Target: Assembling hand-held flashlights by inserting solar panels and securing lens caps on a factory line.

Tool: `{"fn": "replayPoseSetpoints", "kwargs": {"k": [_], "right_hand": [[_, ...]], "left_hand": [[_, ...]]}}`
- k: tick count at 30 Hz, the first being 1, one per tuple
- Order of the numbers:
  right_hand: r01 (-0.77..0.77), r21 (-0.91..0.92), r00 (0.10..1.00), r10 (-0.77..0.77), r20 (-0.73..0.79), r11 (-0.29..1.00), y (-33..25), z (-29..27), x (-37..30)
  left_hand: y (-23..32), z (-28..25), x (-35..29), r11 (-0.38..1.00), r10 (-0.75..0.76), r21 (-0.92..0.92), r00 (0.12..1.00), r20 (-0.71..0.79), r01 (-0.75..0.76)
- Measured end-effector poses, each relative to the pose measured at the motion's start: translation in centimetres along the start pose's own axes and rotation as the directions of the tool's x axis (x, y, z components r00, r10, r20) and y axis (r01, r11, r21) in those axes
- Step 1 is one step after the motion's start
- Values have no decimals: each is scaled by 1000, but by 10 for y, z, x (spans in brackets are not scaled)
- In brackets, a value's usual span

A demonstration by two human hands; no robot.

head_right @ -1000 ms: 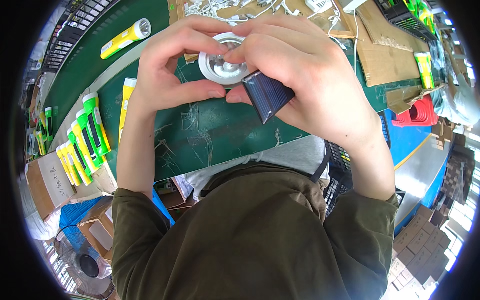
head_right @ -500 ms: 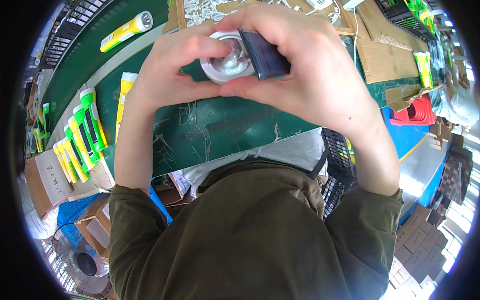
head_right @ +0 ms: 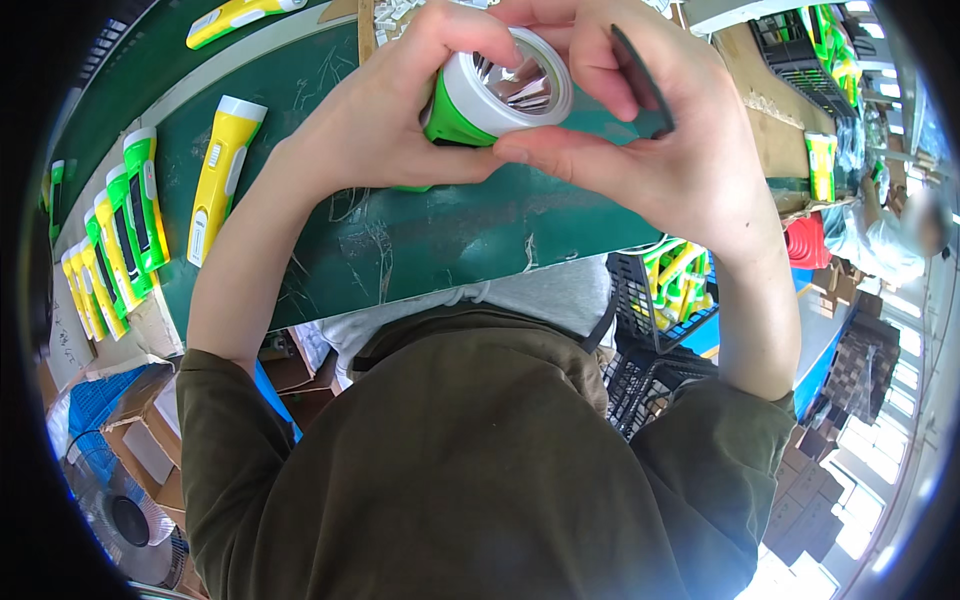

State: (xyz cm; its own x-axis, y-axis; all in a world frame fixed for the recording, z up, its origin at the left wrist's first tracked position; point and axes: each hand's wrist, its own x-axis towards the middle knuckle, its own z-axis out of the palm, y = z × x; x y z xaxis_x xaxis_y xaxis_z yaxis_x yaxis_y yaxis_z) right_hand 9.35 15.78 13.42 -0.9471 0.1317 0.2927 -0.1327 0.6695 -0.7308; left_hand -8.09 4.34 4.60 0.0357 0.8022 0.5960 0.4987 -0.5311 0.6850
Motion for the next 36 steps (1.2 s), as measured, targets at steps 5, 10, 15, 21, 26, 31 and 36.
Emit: {"fn": "replayPoseSetpoints", "kwargs": {"k": [5, 10, 15, 21, 26, 31, 36], "right_hand": [[0, 15, 999, -1, 37, 1000, 2, 1, 1], [-72, 63, 996, 68, 58, 995, 3, 1, -1], [-35, 29, 996, 33, 80, 999, 21, 0, -8], [-163, 163, 987, 162, 18, 973, 26, 12, -15], [-156, 174, 986, 164, -28, 972, 26, 15, -14], [-411, -101, 912, 408, -51, 906, 12, 10, -7], [-474, -335, 870, 491, -39, 814, -1, 8, 3]], "left_hand": [[8, -6, 0, 995, -83, -46, 993, 81, 87], [3, -2, -1, 992, -33, -122, 999, 43, 38], [3, 1, -3, 986, -105, -120, 990, 94, 116], [0, 10, -4, 982, -119, -145, 993, 19, 121], [0, 15, -3, 985, -107, -137, 993, -40, 101], [3, 24, -4, 985, -161, 56, 987, -27, 163], [-1, 25, -4, 999, -34, 32, 997, -71, 37]]}}
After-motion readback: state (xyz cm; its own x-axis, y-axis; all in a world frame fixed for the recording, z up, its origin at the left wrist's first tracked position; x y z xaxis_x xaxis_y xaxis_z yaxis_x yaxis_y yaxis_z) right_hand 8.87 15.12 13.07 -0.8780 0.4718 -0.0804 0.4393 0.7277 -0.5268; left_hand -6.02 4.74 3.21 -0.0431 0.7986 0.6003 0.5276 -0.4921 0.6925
